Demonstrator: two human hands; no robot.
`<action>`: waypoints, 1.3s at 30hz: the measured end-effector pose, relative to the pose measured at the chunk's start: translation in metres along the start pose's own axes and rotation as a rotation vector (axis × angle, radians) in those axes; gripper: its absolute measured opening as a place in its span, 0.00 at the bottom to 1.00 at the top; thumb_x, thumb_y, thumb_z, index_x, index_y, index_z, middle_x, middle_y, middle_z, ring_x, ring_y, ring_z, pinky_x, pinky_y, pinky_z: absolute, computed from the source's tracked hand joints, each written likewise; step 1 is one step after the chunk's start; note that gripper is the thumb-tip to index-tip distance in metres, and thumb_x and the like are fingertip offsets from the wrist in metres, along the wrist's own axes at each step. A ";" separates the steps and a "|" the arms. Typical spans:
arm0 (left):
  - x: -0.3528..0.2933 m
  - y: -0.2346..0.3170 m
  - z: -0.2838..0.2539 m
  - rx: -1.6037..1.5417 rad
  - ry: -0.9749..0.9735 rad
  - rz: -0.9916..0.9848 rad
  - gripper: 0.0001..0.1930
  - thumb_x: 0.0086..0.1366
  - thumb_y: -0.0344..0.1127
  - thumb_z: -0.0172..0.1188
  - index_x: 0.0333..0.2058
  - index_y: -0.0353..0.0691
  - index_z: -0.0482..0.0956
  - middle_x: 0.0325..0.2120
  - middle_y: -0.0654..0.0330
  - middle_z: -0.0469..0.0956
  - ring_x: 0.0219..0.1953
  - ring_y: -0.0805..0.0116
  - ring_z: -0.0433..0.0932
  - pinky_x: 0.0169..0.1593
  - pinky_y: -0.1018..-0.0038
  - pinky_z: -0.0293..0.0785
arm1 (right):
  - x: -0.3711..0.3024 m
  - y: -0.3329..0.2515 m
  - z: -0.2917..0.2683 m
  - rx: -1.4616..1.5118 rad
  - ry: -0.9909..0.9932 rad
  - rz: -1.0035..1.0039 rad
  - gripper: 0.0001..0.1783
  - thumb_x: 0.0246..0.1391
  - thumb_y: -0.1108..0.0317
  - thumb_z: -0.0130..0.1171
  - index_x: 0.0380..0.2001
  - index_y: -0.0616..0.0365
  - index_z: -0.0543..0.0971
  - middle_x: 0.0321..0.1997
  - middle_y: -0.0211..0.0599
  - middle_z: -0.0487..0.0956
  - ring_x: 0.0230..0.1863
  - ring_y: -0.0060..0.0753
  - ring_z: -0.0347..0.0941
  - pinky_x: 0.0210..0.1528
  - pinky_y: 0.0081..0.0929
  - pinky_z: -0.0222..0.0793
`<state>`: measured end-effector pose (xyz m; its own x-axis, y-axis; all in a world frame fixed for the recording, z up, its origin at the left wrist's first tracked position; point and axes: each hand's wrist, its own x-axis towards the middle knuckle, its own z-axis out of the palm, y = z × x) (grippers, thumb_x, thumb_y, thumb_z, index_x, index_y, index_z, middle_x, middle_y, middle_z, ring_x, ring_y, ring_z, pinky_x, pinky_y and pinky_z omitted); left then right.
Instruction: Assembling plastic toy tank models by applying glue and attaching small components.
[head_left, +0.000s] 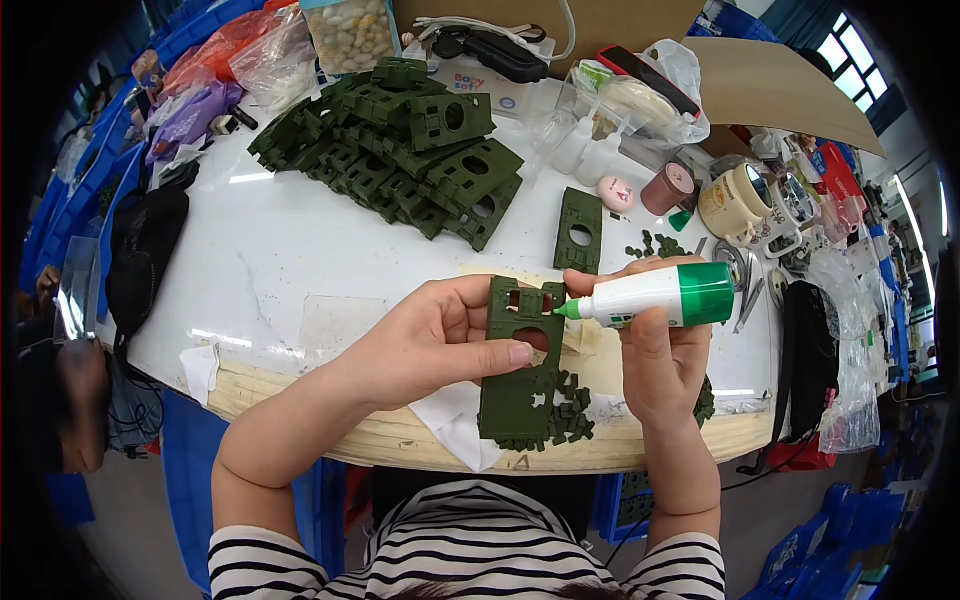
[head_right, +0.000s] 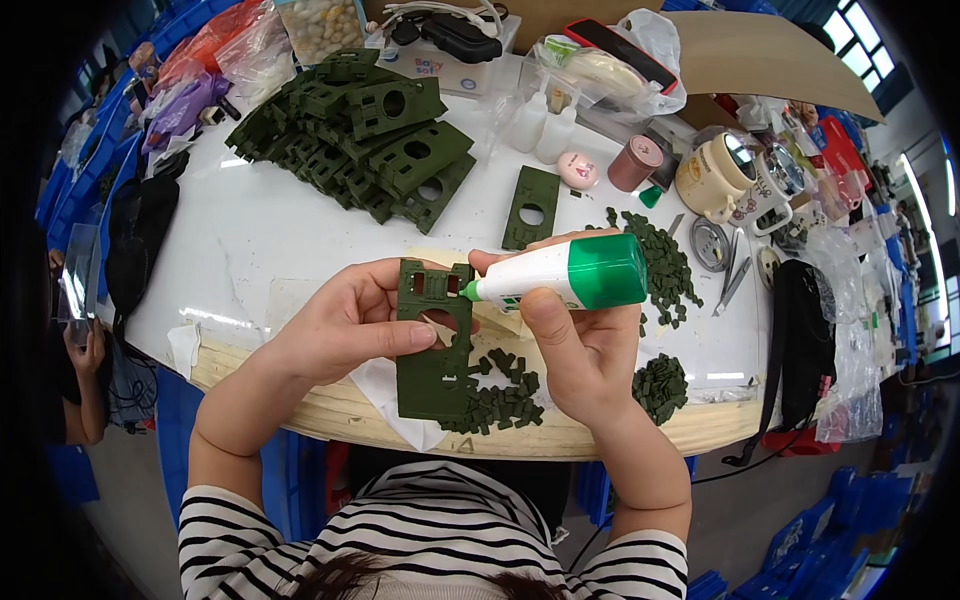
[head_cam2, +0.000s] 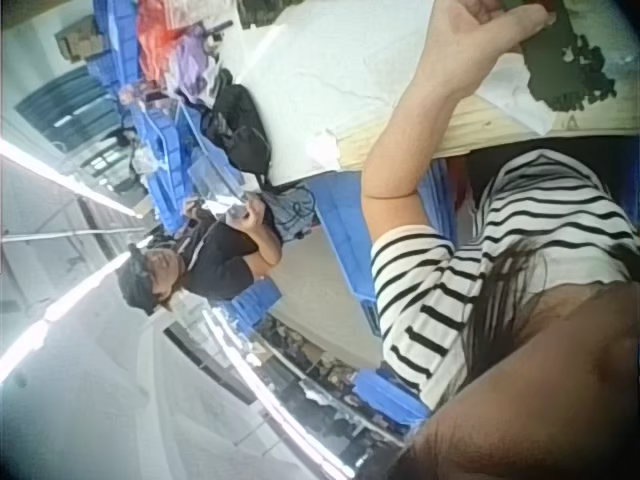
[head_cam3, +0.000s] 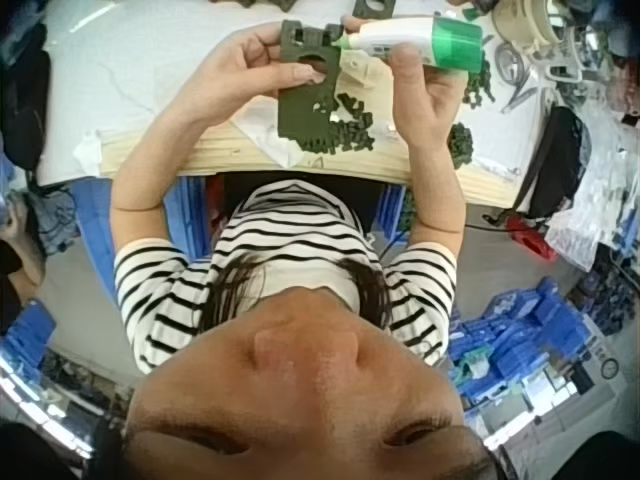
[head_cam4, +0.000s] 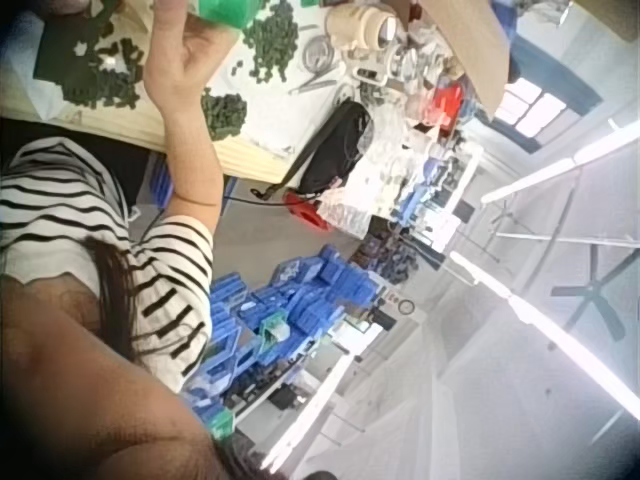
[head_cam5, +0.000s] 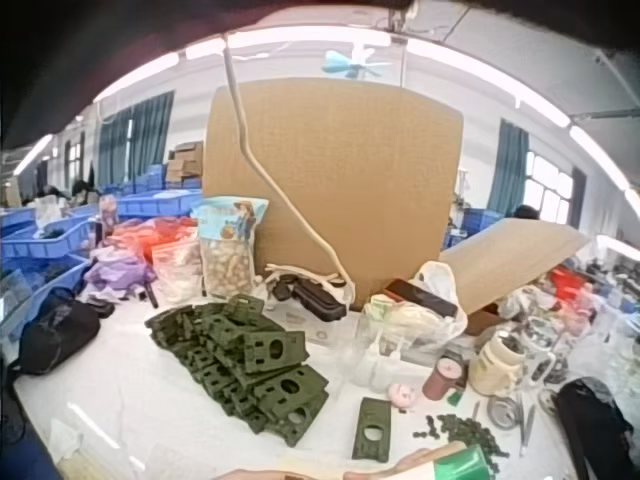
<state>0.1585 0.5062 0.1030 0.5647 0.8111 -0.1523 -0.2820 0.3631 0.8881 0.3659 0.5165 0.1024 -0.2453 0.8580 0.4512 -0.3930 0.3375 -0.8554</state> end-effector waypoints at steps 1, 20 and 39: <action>0.000 0.000 0.000 -0.001 -0.002 0.001 0.23 0.58 0.26 0.58 0.52 0.31 0.65 0.42 0.52 0.76 0.46 0.67 0.76 0.51 0.71 0.73 | 0.000 0.000 0.000 0.000 -0.001 -0.002 0.14 0.58 0.68 0.53 0.43 0.65 0.66 0.40 0.39 0.72 0.48 0.44 0.74 0.49 0.34 0.69; 0.002 -0.004 -0.002 -0.038 -0.051 0.089 0.17 0.59 0.28 0.59 0.47 0.33 0.70 0.39 0.59 0.77 0.41 0.76 0.76 0.47 0.78 0.72 | -0.001 -0.002 -0.007 0.156 0.075 0.082 0.18 0.63 0.58 0.42 0.47 0.62 0.63 0.41 0.43 0.73 0.45 0.45 0.74 0.47 0.40 0.71; 0.001 -0.010 -0.015 -0.106 -0.094 0.090 0.19 0.58 0.27 0.59 0.49 0.32 0.69 0.41 0.59 0.77 0.42 0.75 0.76 0.47 0.78 0.72 | -0.003 0.004 -0.015 0.174 0.189 0.084 0.23 0.61 0.54 0.46 0.51 0.60 0.62 0.45 0.38 0.68 0.46 0.31 0.68 0.47 0.29 0.67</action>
<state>0.1505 0.5105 0.0879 0.6021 0.7979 -0.0282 -0.4122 0.3409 0.8449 0.3784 0.5213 0.0942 -0.1201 0.9427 0.3114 -0.5286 0.2048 -0.8238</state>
